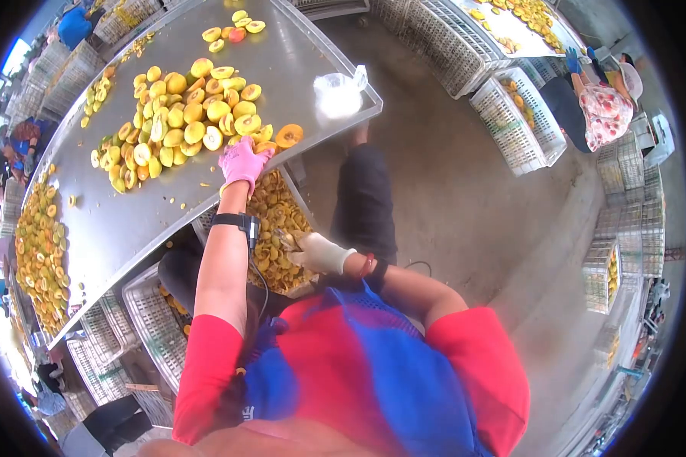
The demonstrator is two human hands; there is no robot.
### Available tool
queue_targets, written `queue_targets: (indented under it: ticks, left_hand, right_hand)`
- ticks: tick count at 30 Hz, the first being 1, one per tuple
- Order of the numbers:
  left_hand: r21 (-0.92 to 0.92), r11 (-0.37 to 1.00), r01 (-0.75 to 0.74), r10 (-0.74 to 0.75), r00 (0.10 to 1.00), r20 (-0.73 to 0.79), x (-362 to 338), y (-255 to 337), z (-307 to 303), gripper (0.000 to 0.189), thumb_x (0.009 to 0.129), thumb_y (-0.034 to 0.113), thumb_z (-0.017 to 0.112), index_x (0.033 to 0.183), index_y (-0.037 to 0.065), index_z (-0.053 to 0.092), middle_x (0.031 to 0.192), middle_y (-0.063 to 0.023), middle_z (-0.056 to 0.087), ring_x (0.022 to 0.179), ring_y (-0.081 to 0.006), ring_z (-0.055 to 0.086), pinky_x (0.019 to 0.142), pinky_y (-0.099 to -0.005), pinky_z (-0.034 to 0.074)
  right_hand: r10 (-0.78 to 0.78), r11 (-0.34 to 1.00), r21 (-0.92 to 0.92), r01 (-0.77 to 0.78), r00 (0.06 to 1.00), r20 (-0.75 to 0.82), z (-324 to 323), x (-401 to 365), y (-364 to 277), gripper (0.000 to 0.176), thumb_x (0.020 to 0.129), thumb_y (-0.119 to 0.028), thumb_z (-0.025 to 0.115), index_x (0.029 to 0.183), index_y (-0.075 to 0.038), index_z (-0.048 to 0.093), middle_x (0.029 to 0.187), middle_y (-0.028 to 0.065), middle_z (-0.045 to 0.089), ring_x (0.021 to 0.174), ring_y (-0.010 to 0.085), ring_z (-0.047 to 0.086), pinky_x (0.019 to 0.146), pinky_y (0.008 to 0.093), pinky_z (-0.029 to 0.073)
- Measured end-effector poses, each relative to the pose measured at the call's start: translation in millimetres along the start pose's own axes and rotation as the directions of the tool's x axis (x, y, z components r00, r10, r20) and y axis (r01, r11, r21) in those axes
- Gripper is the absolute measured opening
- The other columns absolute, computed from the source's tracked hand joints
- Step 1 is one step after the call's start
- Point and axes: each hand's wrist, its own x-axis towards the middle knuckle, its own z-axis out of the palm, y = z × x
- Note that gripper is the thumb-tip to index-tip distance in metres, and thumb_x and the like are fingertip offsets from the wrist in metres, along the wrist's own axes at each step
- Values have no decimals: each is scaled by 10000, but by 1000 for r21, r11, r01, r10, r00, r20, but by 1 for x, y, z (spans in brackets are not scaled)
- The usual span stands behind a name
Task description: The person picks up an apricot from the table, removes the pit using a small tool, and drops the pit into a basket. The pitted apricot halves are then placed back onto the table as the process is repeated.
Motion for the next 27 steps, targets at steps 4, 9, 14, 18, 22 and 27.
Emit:
queue_targets:
  ticks: [4, 9, 14, 18, 22, 27]
  left_hand:
    - [-118, 992, -35, 36, 999, 0, -2, -5, -9, 514, 844, 431, 717, 1181, 55, 619, 1157, -170, 671, 1114, -326, 616, 926, -433, 472]
    - [-957, 281, -68, -102, 990, -100, -26, -46, 19, 442, 939, 363, 660, 1207, 17, 594, 1035, -80, 655, 947, -157, 623, 750, -268, 478]
    - [-985, -153, 83, -13, 996, 86, -107, -23, -45, 422, 1001, 419, 565, 1198, 51, 622, 1023, -88, 712, 815, -134, 683, 580, -196, 471]
    - [-969, -236, -75, 8, 997, -79, -140, -10, -56, 496, 1040, 407, 484, 1359, 27, 488, 1145, -174, 678, 905, -241, 706, 708, -271, 562]
    - [-971, -162, -178, 22, 983, -184, -159, -6, -59, 593, 1048, 497, 422, 1362, -4, 469, 1141, -191, 668, 954, -267, 689, 875, -341, 549]
    - [-933, 120, -340, -80, 933, -351, -167, -5, -49, 593, 1067, 503, 361, 1316, -15, 510, 1107, -165, 681, 978, -222, 664, 922, -332, 516]
  right_hand:
    - [26, 1000, -13, -25, 1000, 5, -1, 0, -1, 329, 922, -269, 633, 1109, -5, 575, 732, 161, 641, 614, 253, 643, 571, 390, 504]
    - [-362, 929, -148, 340, 917, -166, -1, 16, 21, 314, 910, -238, 626, 1106, 1, 572, 800, 204, 663, 717, 328, 688, 655, 429, 525]
    - [-562, 818, -116, 564, 739, -371, -2, 4, -25, 276, 885, -167, 669, 1083, -2, 570, 813, 200, 632, 752, 361, 665, 622, 418, 507]
    - [-889, 433, -632, 643, 422, -179, -10, -4, -56, 265, 884, -142, 668, 1074, -12, 538, 771, 226, 606, 722, 401, 641, 583, 462, 497]
    - [-768, 639, -365, 677, 536, -350, 2, -6, -68, 226, 877, -120, 670, 1001, -11, 515, 746, 219, 614, 693, 435, 631, 582, 474, 496]
    - [-757, 649, -308, 695, 554, -347, 13, -6, -66, 238, 879, -114, 656, 1012, 8, 501, 749, 235, 617, 700, 444, 637, 621, 467, 507]
